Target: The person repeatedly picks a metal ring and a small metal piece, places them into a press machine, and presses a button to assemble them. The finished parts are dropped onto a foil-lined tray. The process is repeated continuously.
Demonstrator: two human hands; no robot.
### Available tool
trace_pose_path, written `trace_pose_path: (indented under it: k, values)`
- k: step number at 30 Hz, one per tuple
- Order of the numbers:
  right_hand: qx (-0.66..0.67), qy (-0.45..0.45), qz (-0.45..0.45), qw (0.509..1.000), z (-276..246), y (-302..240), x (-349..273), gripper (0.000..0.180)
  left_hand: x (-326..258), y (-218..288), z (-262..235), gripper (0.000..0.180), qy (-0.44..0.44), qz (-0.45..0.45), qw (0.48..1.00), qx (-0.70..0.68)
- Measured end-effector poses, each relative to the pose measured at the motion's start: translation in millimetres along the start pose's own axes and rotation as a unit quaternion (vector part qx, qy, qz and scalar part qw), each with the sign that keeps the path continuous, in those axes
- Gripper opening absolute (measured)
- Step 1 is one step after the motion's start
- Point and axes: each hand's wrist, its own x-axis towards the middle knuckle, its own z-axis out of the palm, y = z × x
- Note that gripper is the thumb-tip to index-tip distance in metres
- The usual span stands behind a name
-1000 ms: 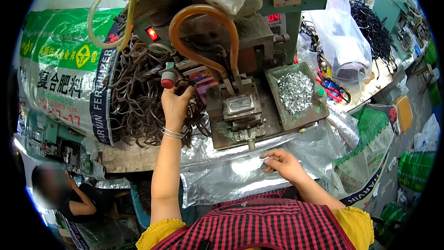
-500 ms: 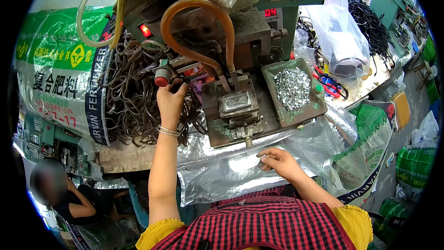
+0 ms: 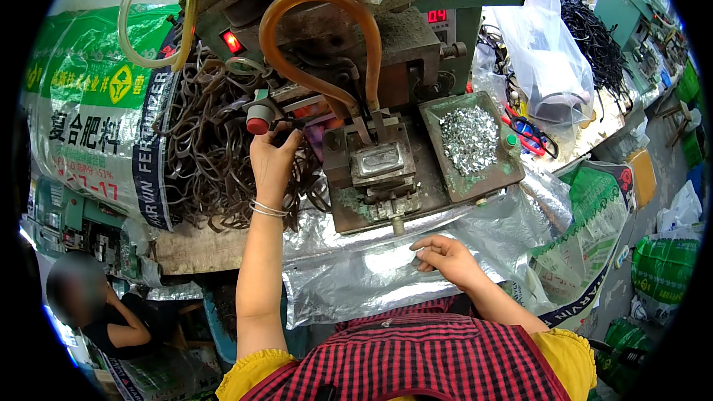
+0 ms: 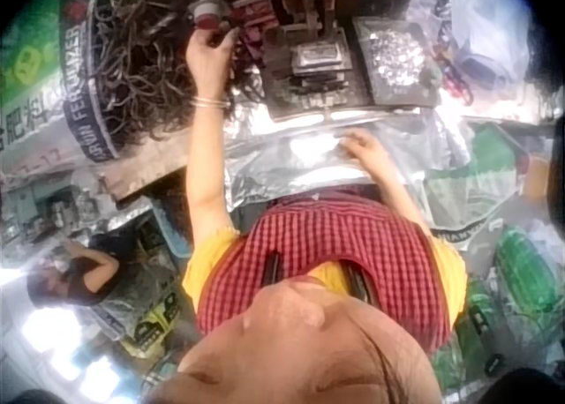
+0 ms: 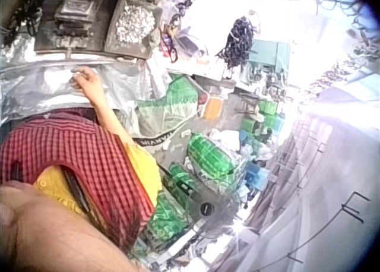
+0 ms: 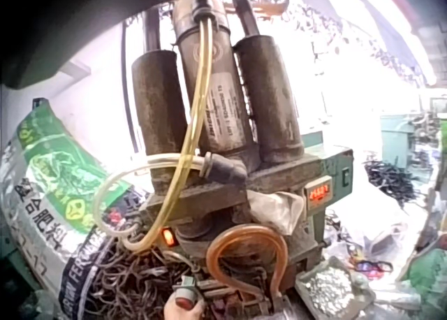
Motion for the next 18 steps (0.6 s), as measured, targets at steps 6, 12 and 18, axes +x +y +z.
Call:
trace_pose_path:
  k: [6, 12, 18]
  values:
    - [0.009, -0.004, 0.007, 1.000, 1, 2, 0, 0.023, 1, -1, 3, 0.024, 0.005, -0.011, 1.000, 0.024]
    - [0.002, -0.003, 0.009, 1.000, 0, 2, 0, 0.023, 0, -6, 5, 0.024, 0.009, -0.020, 1.000, -0.008]
    - [0.004, -0.007, 0.006, 1.000, -1, 5, 2, 0.023, -7, 0, -8, 0.036, -0.024, 0.008, 1.000, -0.001]
